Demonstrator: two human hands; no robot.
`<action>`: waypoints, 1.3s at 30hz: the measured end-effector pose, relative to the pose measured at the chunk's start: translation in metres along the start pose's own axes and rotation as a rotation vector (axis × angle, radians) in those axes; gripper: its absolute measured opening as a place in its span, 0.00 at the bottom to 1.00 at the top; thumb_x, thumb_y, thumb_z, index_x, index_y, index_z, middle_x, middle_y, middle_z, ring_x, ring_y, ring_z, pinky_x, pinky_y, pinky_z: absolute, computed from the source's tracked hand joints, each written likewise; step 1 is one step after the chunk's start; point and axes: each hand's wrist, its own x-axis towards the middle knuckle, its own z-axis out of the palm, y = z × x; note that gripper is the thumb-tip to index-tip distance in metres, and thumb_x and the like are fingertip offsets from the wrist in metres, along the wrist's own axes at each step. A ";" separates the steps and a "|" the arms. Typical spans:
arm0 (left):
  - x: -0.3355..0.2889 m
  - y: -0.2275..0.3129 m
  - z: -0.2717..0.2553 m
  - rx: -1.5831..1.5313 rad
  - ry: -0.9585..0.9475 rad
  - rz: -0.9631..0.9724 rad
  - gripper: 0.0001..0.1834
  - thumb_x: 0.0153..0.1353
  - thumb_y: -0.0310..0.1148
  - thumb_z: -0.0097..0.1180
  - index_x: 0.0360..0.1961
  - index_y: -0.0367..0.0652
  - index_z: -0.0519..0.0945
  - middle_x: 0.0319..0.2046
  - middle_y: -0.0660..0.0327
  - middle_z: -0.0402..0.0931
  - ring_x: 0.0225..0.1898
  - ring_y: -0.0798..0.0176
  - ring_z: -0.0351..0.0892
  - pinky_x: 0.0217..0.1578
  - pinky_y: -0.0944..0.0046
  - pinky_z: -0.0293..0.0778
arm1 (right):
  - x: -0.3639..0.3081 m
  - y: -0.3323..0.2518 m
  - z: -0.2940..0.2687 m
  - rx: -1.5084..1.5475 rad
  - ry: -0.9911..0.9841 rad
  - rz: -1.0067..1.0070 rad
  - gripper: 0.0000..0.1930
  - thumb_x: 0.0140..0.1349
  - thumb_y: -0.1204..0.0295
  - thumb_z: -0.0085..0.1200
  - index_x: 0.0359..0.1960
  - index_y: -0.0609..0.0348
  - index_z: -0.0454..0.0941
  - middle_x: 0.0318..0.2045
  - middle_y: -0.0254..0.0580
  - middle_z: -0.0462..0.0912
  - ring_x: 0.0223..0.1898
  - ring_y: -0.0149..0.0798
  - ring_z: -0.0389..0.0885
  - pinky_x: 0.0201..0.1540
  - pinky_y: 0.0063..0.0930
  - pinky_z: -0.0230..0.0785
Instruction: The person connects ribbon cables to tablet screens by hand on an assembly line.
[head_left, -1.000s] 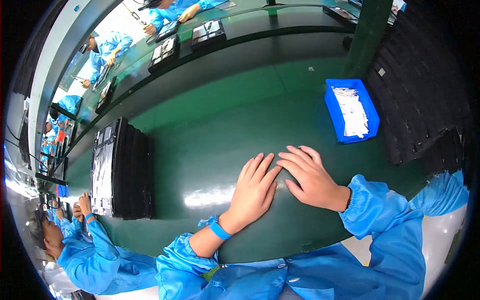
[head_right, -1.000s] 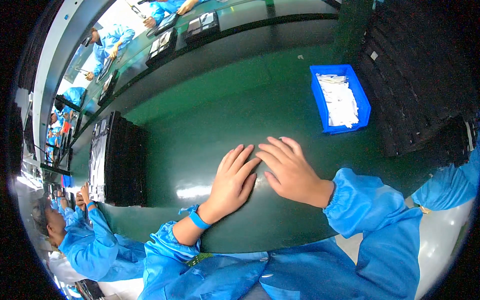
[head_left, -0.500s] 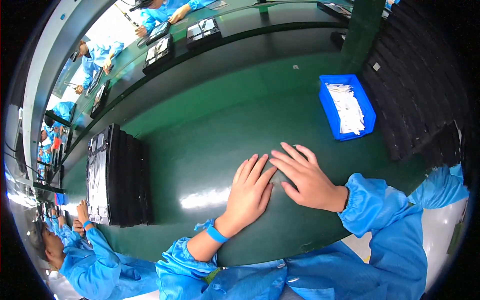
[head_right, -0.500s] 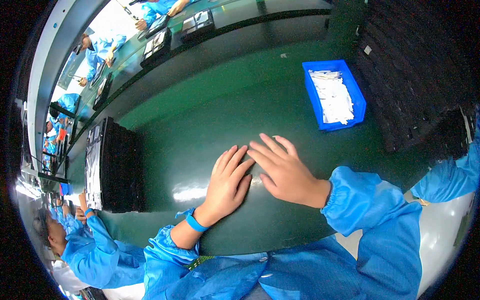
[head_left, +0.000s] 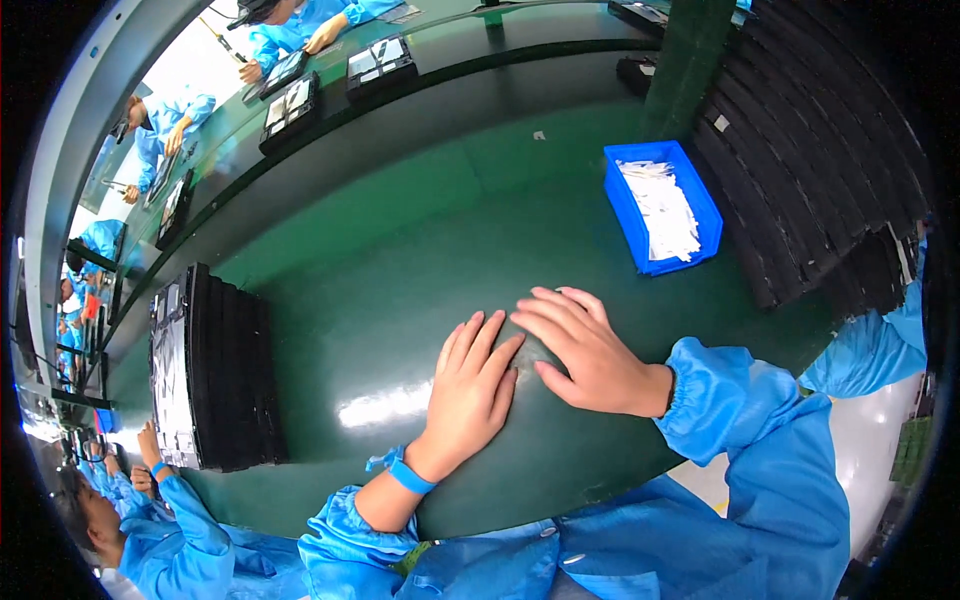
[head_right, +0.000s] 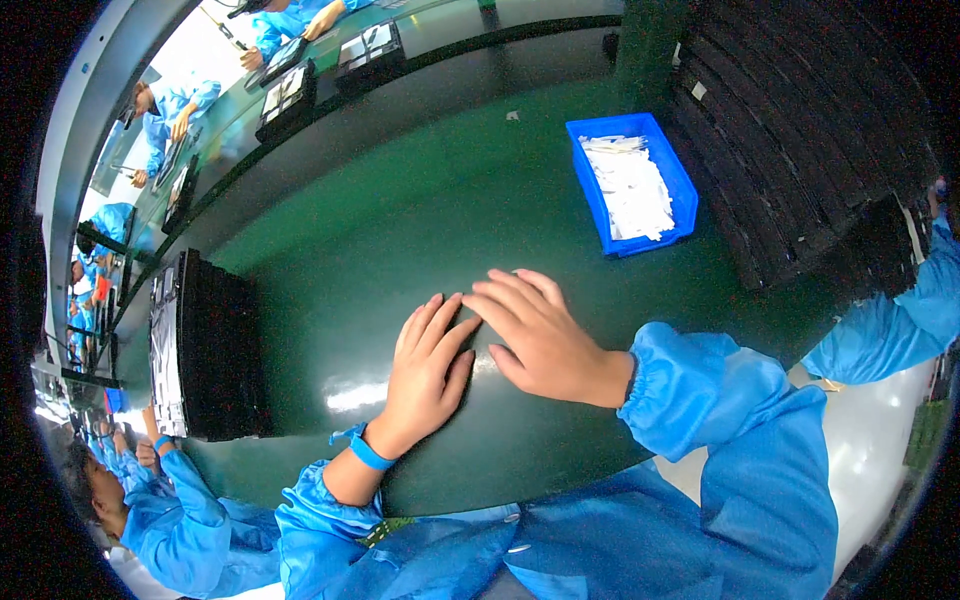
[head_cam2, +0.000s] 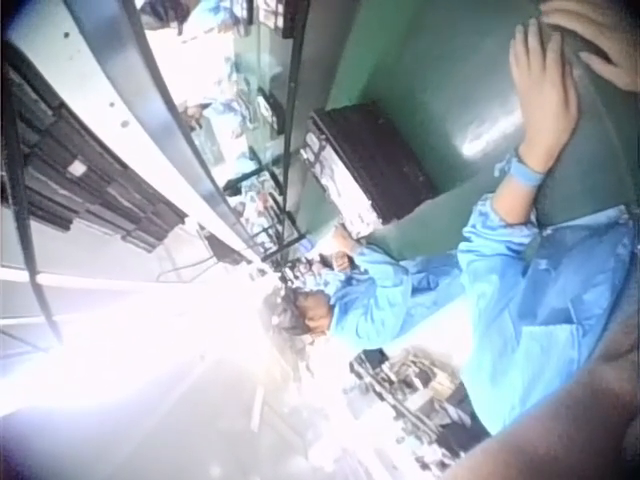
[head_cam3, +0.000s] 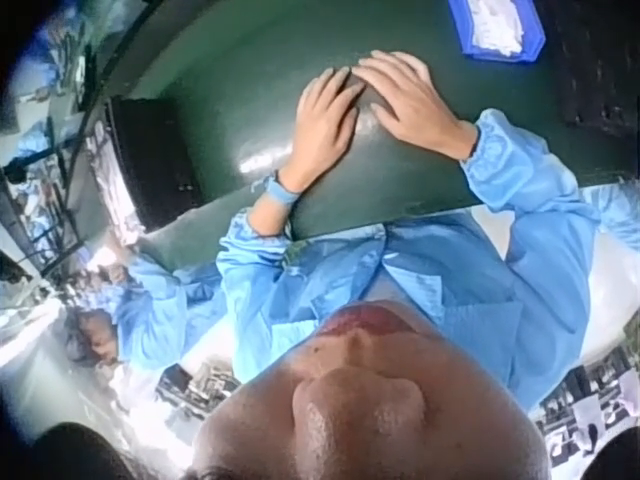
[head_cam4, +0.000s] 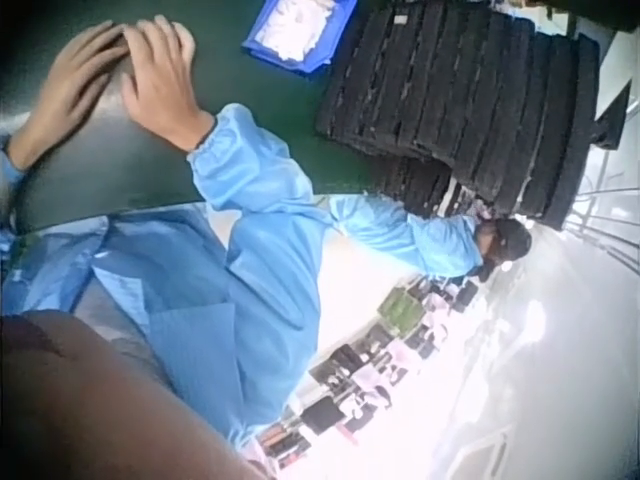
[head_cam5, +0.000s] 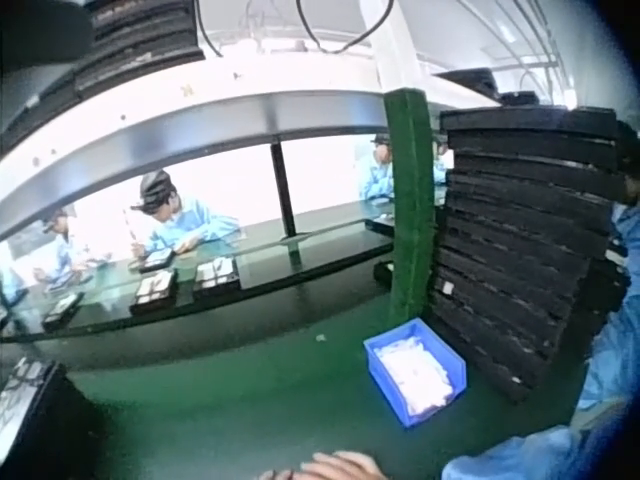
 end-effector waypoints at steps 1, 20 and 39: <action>0.001 0.000 0.000 -0.001 0.003 0.001 0.22 0.58 0.28 0.55 0.55 0.40 0.74 0.62 0.47 0.65 0.64 0.40 0.61 0.64 0.43 0.57 | -0.001 0.001 0.001 -0.003 -0.001 0.002 0.31 0.52 0.72 0.57 0.60 0.62 0.66 0.58 0.54 0.68 0.64 0.54 0.62 0.66 0.52 0.49; -0.003 -0.001 0.000 -0.024 0.030 -0.012 0.23 0.55 0.26 0.56 0.54 0.40 0.75 0.62 0.47 0.66 0.64 0.39 0.61 0.64 0.43 0.57 | 0.003 -0.003 -0.001 -0.003 -0.050 -0.050 0.30 0.55 0.72 0.54 0.63 0.61 0.65 0.60 0.52 0.69 0.65 0.51 0.63 0.66 0.51 0.49; -0.005 -0.002 -0.001 -0.011 0.059 0.014 0.22 0.58 0.28 0.55 0.55 0.41 0.74 0.60 0.49 0.68 0.64 0.44 0.63 0.65 0.45 0.57 | 0.005 -0.006 0.000 0.029 -0.068 -0.014 0.33 0.55 0.72 0.55 0.65 0.62 0.62 0.64 0.51 0.65 0.67 0.52 0.60 0.67 0.50 0.48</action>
